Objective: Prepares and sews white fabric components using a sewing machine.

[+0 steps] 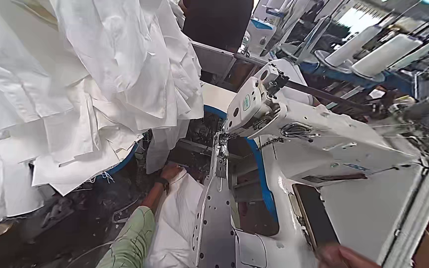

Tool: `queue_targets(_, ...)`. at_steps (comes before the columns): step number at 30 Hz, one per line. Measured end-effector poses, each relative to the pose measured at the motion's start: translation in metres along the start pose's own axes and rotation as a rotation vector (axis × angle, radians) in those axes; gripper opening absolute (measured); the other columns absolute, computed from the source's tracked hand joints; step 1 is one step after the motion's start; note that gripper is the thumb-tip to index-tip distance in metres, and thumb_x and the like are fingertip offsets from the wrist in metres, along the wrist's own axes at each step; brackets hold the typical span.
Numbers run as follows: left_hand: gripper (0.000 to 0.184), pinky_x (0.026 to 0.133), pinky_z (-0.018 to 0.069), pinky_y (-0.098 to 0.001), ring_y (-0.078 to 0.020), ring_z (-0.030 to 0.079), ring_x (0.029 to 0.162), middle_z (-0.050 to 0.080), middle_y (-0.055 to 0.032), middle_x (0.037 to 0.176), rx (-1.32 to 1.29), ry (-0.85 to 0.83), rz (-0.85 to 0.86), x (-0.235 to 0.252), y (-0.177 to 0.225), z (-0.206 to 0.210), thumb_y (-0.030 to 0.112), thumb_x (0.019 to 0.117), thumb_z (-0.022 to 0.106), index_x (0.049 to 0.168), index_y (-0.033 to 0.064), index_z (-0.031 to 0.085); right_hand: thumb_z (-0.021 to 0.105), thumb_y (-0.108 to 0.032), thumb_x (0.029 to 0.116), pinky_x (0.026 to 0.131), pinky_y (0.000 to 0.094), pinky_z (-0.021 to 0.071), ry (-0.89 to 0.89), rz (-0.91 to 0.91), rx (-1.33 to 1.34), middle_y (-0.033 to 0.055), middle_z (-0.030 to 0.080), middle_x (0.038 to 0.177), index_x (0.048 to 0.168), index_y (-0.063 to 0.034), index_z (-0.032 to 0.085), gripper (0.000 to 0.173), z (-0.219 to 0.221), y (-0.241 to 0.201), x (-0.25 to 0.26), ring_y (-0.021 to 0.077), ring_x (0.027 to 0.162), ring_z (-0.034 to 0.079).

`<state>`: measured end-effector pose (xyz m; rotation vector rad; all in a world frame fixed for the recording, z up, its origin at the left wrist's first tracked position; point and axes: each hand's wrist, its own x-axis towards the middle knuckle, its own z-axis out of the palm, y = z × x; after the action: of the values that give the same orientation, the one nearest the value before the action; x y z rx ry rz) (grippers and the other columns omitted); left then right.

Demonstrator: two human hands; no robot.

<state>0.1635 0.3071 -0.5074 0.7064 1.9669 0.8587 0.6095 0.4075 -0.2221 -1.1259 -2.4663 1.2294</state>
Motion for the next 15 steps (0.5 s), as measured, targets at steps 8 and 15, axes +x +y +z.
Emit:
queue_targets(8,0.032,0.064,0.0498,-0.0228,-0.0046,0.058,0.065,0.061,-0.0045,0.069,-0.161,1.055,0.789,-0.174,0.135,-0.073,0.015,0.1005,0.048,0.082,-0.0034,0.066,0.036,-0.018,0.1125,0.117,0.0370,0.0377,-0.170,0.194,0.087,0.0187,0.053,0.149,0.149,0.0009,0.046,0.043,0.167,-0.028,0.224,0.0216,0.139,0.050)
queue_targets(15,0.045,0.071,0.0516,-0.0598,-0.0382,0.066,0.073,0.064,-0.0223,0.075,-0.056,0.696,0.014,-0.199,0.062,-0.027,0.032,0.1041,0.053,0.096,-0.0098,0.067,0.052,-0.017,0.1053,0.107,0.0620,0.0408,-0.595,0.187,-0.769,0.0364,0.060,0.129,0.121,0.0155,0.062,0.038,0.121,-0.029,0.260,0.0487,0.126,0.056)
